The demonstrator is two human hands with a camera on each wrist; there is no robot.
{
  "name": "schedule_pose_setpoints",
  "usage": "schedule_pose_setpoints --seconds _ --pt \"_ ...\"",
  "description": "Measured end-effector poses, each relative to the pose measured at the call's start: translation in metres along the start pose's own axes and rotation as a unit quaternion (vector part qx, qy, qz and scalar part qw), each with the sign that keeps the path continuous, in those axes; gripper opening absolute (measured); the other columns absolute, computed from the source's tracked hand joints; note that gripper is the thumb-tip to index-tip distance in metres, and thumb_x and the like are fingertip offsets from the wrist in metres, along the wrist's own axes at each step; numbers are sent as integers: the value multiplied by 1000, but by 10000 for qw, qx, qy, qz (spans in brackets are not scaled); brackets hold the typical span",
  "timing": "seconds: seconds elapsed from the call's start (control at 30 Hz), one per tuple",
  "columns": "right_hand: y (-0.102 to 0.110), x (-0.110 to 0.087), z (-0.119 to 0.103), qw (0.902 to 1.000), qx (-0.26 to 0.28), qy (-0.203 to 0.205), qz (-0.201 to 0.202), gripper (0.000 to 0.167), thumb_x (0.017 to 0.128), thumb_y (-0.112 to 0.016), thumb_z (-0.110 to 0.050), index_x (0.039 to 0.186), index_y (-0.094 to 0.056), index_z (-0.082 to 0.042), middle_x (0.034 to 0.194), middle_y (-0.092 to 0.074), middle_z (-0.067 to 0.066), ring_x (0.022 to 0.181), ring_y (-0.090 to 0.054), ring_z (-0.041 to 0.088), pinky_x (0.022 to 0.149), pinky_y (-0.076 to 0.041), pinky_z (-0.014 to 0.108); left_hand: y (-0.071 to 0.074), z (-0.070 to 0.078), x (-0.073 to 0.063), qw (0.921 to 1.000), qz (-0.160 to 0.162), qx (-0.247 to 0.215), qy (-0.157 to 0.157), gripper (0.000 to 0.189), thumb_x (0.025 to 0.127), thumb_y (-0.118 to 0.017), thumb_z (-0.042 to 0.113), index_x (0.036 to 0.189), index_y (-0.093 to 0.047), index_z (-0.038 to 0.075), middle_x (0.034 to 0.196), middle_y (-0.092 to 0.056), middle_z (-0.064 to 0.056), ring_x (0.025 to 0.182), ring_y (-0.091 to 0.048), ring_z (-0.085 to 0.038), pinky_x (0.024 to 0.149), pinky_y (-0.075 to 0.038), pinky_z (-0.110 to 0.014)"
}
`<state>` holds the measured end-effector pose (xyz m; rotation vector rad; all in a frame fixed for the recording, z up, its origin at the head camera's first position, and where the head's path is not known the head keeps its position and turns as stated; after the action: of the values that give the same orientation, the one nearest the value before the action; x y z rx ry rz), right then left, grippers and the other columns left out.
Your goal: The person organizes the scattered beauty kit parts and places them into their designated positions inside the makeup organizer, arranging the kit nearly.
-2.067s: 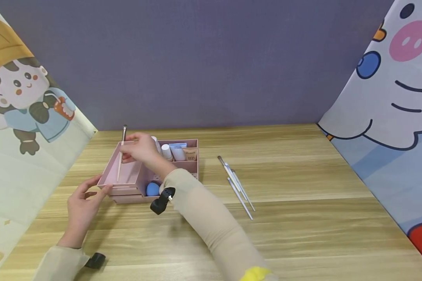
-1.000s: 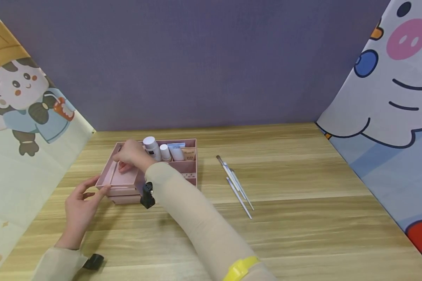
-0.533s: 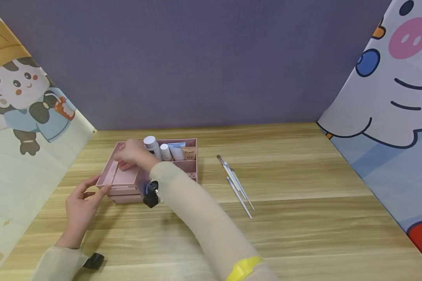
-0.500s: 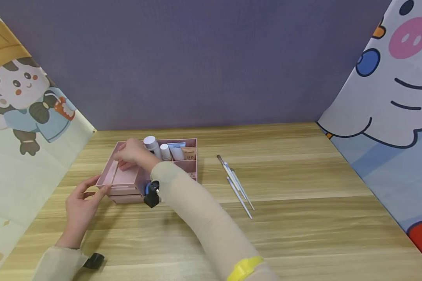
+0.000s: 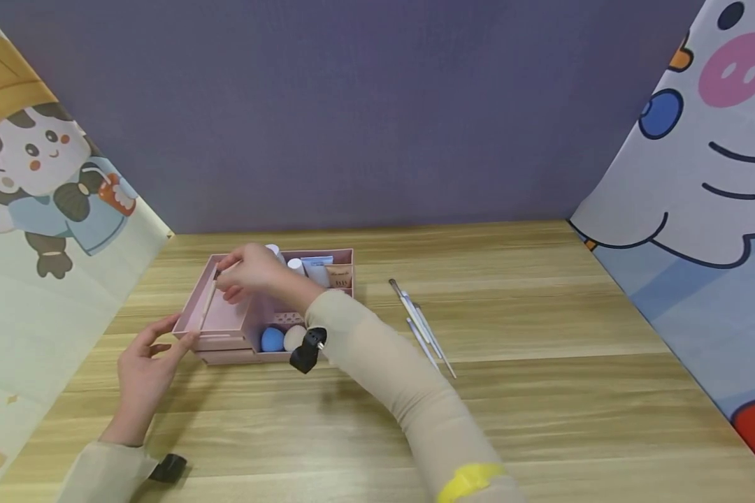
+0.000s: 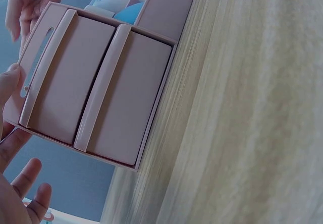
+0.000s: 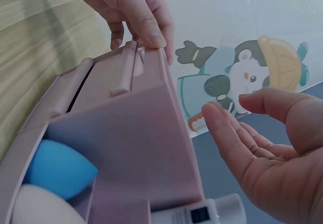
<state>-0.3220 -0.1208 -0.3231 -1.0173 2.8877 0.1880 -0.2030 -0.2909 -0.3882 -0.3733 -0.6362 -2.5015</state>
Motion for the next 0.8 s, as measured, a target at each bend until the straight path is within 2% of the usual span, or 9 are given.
schedule_pose_setpoints --seconds 0.17,0.37,0.47,0.57,0.7,0.8 --pt "11 -19 -8 9991 -267 120 -305 43 90 -63 7 131 -53 13 109 -67 32 71 -70 22 75 -59 39 1 1 0 10000 39 -28 -48 37 82 -82 8 116 -71 0 107 -69 13 98 -54 5 78 -41 -20" --pt "28 -33 -9 9986 -376 148 -356 42 90 -62 7 131 -54 12 104 -67 33 68 -68 18 74 -59 38 2 1 -1 10000 49 -22 -52 35 82 -81 7 115 -72 2 110 -72 3 98 -54 5 78 -41 -20" --pt "37 -40 -8 9985 -453 142 -285 41 89 -63 8 129 -55 12 98 -68 29 68 -68 18 74 -59 39 2 1 -1 10000 62 -10 -62 35 81 -81 6 114 -72 1 111 -72 4 98 -54 6 78 -41 -19" --pt "48 -48 -8 9979 -603 159 -201 40 89 -64 7 128 -56 11 97 -68 29 69 -69 21 74 -59 40 2 1 0 9999 49 -7 -102 35 81 -81 5 114 -71 0 111 -72 4 99 -53 7 78 -41 -19" --pt "62 -61 -6 9967 -768 219 -154 38 90 -66 5 126 -57 11 95 -69 28 75 -71 30 75 -59 41 1 1 0 9999 32 -10 -135 35 81 -81 5 114 -72 1 113 -72 -2 100 -53 7 78 -42 -21" --pt "74 -72 -5 9951 -949 241 -107 37 90 -67 3 125 -59 9 89 -71 22 77 -71 31 72 -59 38 0 1 0 9999 21 3 -122 35 81 -82 6 114 -72 2 113 -72 -2 99 -53 7 78 -42 -20"
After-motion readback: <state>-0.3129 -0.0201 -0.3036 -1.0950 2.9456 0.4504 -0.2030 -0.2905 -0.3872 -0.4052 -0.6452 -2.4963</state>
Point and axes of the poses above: each hand's wrist, its own x-axis towards the middle knuckle, its own y-axis out of the back of the hand, z = x × y, the point moved 7 cm from there along x, towards the middle knuckle
